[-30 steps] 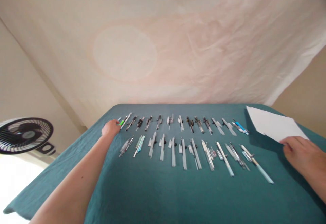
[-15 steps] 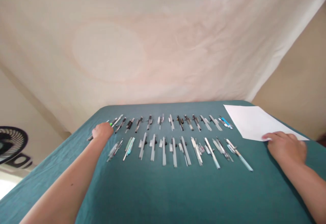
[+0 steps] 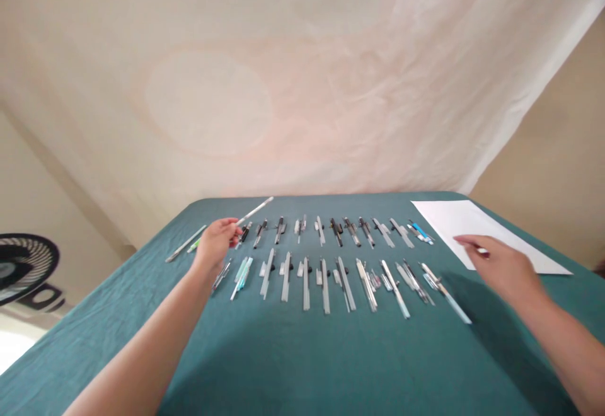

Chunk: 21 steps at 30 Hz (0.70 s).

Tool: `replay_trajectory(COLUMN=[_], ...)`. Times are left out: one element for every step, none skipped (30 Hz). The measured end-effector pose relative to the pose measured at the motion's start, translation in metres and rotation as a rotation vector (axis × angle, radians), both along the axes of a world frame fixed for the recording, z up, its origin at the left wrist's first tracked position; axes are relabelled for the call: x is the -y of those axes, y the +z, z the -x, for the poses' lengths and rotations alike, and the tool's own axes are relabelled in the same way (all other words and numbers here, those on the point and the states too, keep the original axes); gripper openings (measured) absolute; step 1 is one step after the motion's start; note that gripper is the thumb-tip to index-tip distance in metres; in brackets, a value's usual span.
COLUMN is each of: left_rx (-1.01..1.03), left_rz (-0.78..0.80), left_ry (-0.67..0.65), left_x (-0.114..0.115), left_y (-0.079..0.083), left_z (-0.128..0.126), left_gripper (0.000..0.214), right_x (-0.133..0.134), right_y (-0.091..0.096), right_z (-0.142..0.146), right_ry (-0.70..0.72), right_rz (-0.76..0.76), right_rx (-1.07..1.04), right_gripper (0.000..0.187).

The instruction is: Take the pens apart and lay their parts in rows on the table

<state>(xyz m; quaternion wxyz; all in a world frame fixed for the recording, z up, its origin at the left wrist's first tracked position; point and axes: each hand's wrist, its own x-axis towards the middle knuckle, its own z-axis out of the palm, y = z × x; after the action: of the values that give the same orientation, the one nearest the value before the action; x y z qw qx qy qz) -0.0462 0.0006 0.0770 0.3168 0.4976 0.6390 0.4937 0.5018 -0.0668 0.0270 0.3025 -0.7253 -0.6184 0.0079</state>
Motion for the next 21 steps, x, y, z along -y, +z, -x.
replay_trajectory(left_rx=[0.234,0.427,0.585,0.701,0.776,0.812,0.818,0.806,0.782,0.743,0.691,0.627,0.554,0.481,0.41,0.34,0.266,0.179,0.078,-0.029,-0.129], left_rz=[0.002,0.05,0.114,0.177,0.256,0.324,0.381,0.419,0.437,0.442,0.433,0.402,0.346,0.268,0.179,0.092,0.019,-0.033,-0.066,-0.087,-0.101], left_ry=[-0.163,-0.311,-0.414,-0.47,-0.52,-0.54,-0.566,-0.593,-0.626,-0.664,-0.705,-0.735,-0.744,-0.728,-0.693,-0.649,-0.613,-0.597,-0.595,-0.602,-0.611], left_x=[0.009,0.021,0.034,0.048,0.062,0.076,0.09,0.101,0.111,0.117,0.122,0.123,0.123,0.121,0.119,0.115,0.112,0.109,0.107,0.106,0.105], left_y=[0.001,0.001,0.0,-0.003,-0.007,-0.012,-0.018,-0.025,-0.031,-0.036,-0.039,-0.04,-0.04,-0.038,-0.034,-0.03,-0.026,-0.022,-0.019,-0.017,-0.016], left_z=[-0.024,-0.049,-0.075,-0.099,-0.121,-0.141,-0.156,-0.168,-0.176,-0.182,-0.184,-0.184,-0.183,-0.181,-0.178,-0.174,-0.17,-0.165,-0.161,-0.158,-0.155], left_gripper=[0.021,0.022,0.022,0.021,0.021,0.022,0.023,0.025,0.026,0.028,0.029,0.029,0.03,0.031,0.033,0.034,0.034,0.032,0.029,0.025,0.022], right_x=[-0.001,0.0,0.0,0.001,0.003,0.004,0.006,0.008,0.009,0.011,0.013,0.015,0.018,0.021,0.024,0.028,0.031,0.035,0.038,0.041,0.044], right_y=[0.012,0.022,0.031,0.037,0.041,0.043,0.043,0.042,0.041,0.039,0.038,0.037,0.037,0.038,0.038,0.039,0.039,0.039,0.038,0.036,0.034], right_z=[0.031,0.062,0.094,0.124,0.15,0.173,0.191,0.204,0.213,0.218,0.22,0.221,0.22,0.219,0.218,0.218,0.218,0.219,0.22,0.221,0.222], right_ry=[0.092,0.224,0.372,0.499,0.581,0.643,0.662,0.68,0.703,0.726,0.749,0.772,0.792,0.807,0.821,0.831,0.834,0.834,0.828,0.817,0.806], right_rz=[0.055,0.106,0.136,0.145,0.14,0.148,0.109,0.096,0.115,0.147,0.194,0.242,0.283,0.307,0.311,0.294,0.258,0.207,0.151,0.097,0.054], right_rx=[-0.163,-0.337,-0.513,-0.69,-0.858,-1.002,-1.13,-1.223,-1.301,-1.355,-1.38,-1.375,-1.33,-1.236,-1.095,-0.922,-0.739,-0.565,-0.412,-0.286,-0.182], right_gripper=[0.03,0.034,0.038,0.042,0.044,0.043,0.042,0.041,0.039,0.037,0.036,0.035,0.035,0.035,0.034,0.033,0.031,0.029,0.027,0.025,0.024])
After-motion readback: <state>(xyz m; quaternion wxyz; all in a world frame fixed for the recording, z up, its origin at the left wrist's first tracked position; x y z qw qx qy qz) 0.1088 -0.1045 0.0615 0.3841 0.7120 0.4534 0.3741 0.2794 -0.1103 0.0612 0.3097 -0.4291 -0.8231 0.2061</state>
